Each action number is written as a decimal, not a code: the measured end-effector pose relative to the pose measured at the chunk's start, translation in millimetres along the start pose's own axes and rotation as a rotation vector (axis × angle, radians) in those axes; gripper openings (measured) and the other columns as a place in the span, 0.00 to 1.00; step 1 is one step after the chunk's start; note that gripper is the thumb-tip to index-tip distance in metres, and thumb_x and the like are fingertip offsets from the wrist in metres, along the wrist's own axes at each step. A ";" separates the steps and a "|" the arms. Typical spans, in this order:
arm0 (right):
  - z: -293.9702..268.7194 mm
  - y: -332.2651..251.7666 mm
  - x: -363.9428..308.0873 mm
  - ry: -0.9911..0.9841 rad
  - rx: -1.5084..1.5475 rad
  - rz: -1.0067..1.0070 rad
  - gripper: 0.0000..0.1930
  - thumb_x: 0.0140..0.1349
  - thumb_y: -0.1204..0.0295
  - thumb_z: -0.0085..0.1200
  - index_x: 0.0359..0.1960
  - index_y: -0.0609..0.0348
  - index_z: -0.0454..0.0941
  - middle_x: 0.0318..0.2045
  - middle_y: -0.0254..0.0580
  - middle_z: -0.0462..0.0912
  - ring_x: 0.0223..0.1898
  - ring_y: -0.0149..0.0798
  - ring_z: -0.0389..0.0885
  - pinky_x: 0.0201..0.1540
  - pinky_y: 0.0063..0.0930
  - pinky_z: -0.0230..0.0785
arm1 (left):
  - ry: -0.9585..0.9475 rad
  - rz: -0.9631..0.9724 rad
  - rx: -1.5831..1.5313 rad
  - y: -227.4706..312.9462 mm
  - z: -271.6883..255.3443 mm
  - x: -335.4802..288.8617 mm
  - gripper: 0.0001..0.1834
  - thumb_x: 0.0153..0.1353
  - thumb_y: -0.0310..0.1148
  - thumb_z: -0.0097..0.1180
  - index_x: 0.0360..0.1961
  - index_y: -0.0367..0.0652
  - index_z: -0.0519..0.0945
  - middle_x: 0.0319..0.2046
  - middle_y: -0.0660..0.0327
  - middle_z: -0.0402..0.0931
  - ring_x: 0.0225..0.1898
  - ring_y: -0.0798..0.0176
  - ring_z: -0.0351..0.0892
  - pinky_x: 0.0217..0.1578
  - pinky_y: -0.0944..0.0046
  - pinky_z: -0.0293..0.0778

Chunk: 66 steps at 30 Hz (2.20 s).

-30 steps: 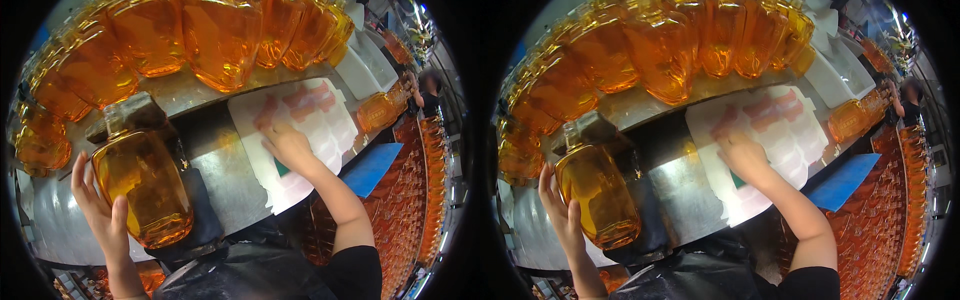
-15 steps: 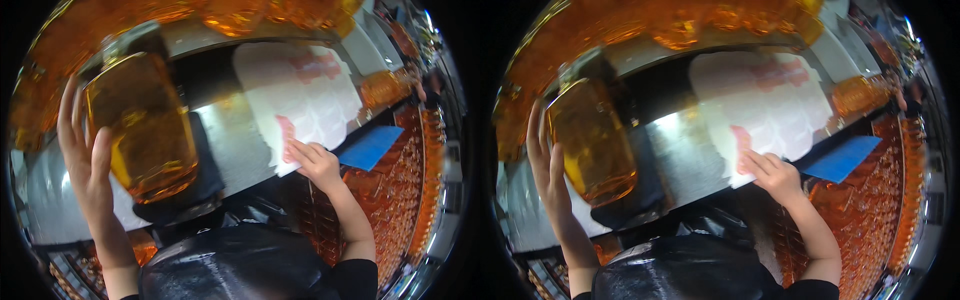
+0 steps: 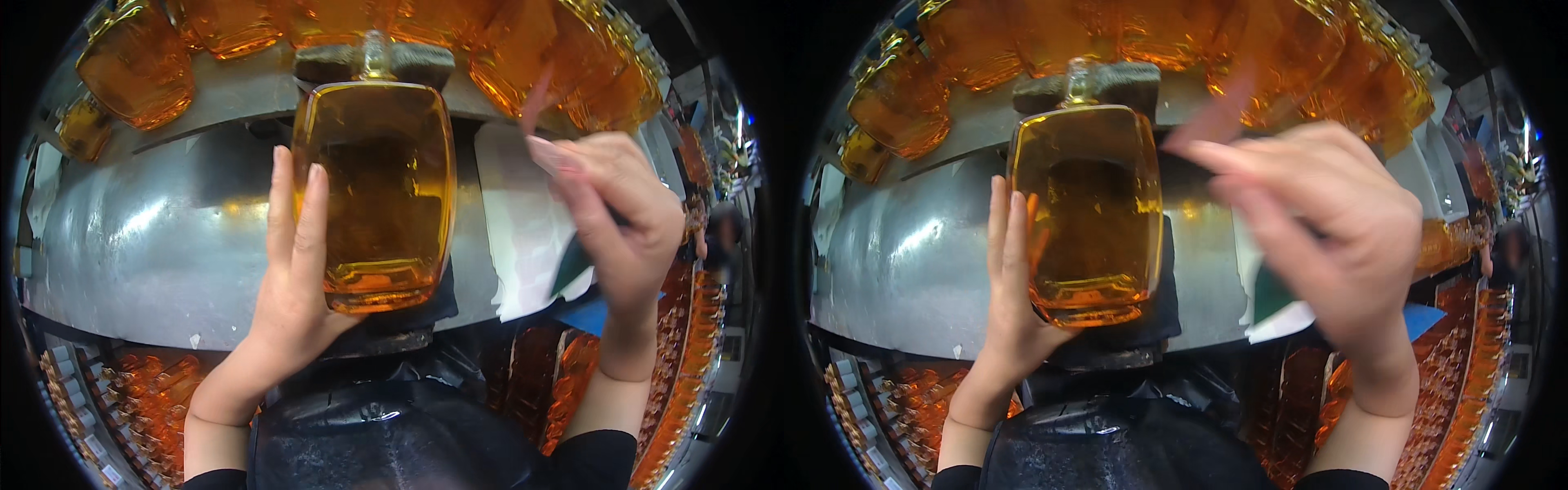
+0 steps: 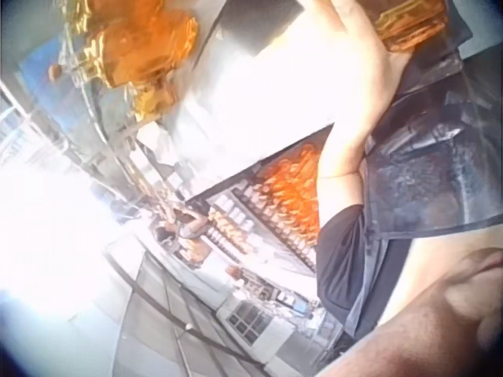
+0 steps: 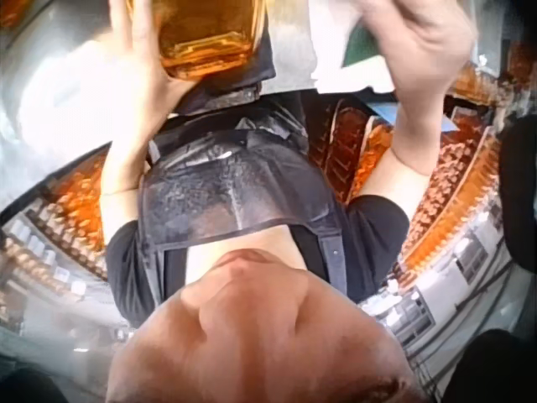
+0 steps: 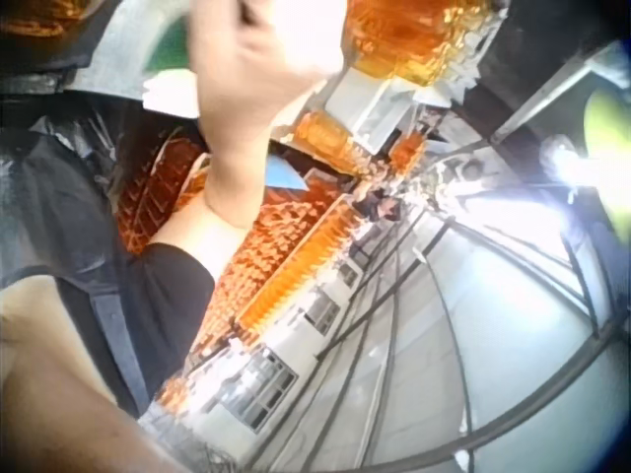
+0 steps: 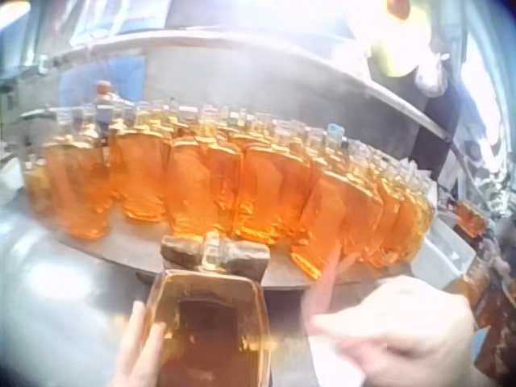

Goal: The person applies adhesive labels to amber-colored glass bottles on a metal workbench. They pick up a bottle, place a label on the front, and smooth it down with a green plastic squeegee to remove air bubbles. The person repeats this process for multiple bottles, moving finished units aside.

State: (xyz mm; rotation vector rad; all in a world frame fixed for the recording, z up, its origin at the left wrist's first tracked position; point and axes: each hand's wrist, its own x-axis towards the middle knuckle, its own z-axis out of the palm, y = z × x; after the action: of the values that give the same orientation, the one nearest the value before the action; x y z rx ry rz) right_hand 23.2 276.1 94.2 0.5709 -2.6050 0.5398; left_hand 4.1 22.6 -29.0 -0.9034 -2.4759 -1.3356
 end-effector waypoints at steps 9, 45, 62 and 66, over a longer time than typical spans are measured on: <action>70.0 -13.5 4.0 0.037 -0.345 -0.524 0.11 0.50 0.69 0.63 0.34 0.58 0.86 0.31 0.38 0.85 0.32 0.32 0.81 0.23 0.18 0.66 | -0.091 -0.004 -0.054 -8.3 -28.7 14.1 0.55 0.49 0.57 0.68 0.73 0.44 0.56 0.75 0.42 0.36 0.75 0.41 0.42 0.70 0.45 0.49; 53.0 -12.2 19.1 -0.356 -0.316 -0.049 0.41 0.51 0.40 0.53 0.69 0.36 0.67 0.17 0.36 0.62 0.19 0.37 0.67 0.25 0.33 0.64 | -0.048 -0.010 0.091 -3.5 -19.6 40.9 0.49 0.47 0.50 0.69 0.70 0.47 0.64 0.73 0.44 0.46 0.73 0.43 0.51 0.69 0.47 0.56; 50.9 -6.8 19.1 -0.409 -0.255 -0.075 0.45 0.52 0.40 0.55 0.71 0.43 0.63 0.18 0.36 0.64 0.19 0.34 0.68 0.25 0.30 0.65 | -0.097 -0.058 0.083 2.1 -25.1 41.6 0.52 0.46 0.42 0.72 0.72 0.45 0.60 0.74 0.44 0.43 0.73 0.42 0.50 0.69 0.49 0.55; 58.4 31.4 11.4 -0.208 0.581 0.297 0.40 0.61 0.46 0.57 0.68 0.60 0.65 0.23 0.30 0.73 0.24 0.24 0.70 0.28 0.22 0.65 | -0.080 -0.056 0.043 -1.0 -21.5 42.7 0.53 0.47 0.44 0.71 0.73 0.46 0.57 0.74 0.44 0.42 0.74 0.43 0.48 0.70 0.49 0.52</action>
State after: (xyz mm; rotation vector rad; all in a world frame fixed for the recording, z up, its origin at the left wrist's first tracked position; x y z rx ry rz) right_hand -19.2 272.8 42.0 0.4235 -2.7334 1.4283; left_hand -33.1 22.9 1.1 -0.9015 -2.5977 -1.2827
